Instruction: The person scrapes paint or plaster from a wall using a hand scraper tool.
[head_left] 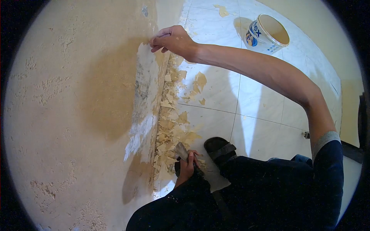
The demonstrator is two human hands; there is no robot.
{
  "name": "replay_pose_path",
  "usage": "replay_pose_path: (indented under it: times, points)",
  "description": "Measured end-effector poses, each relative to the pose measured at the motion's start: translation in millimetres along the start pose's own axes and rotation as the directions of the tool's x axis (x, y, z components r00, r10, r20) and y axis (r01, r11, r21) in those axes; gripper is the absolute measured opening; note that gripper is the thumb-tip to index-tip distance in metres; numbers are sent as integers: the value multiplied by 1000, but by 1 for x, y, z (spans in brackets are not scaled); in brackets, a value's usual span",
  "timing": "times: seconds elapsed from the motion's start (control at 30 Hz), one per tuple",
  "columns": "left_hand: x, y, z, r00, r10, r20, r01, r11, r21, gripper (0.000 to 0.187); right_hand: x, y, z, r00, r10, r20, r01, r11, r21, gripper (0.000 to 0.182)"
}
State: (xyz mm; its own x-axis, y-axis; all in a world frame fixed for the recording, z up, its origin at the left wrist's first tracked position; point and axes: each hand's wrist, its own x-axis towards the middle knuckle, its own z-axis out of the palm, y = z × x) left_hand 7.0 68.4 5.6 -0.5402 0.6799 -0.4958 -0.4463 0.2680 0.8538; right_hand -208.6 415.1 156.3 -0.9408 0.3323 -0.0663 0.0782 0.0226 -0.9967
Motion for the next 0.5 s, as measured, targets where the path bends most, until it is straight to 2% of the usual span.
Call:
replay_pose_path:
  times: [0.1,0.2,0.27,0.33,0.4,0.47,0.5]
  points:
    - [0,-4,1,1000,2,-24,-2,1000,-9,35,1,-1,4,998,50,-25,-50,998,28,20]
    - [1,-9,0,999,14,-40,-14,1000,2,35,-7,-7,2,1000,-9,5,9,999,-43,20]
    - [-2,-9,0,999,16,-41,-15,1000,10,35,-35,-21,3,934,-131,333,221,943,-250,22]
    - [0,-9,0,999,24,-35,-24,1000,-14,35,-58,-24,0,817,-60,573,286,906,-312,25]
    - [1,-12,0,1000,10,-29,-11,1000,-23,36,-85,-32,-10,755,233,613,268,743,-613,28]
    - [0,-11,-2,1000,-2,-21,1,1000,-23,37,-121,-5,-28,807,-11,590,389,762,-518,30]
    - [1,-10,-1,999,-14,-32,13,999,-42,38,-137,12,-32,845,-8,535,344,774,-532,32]
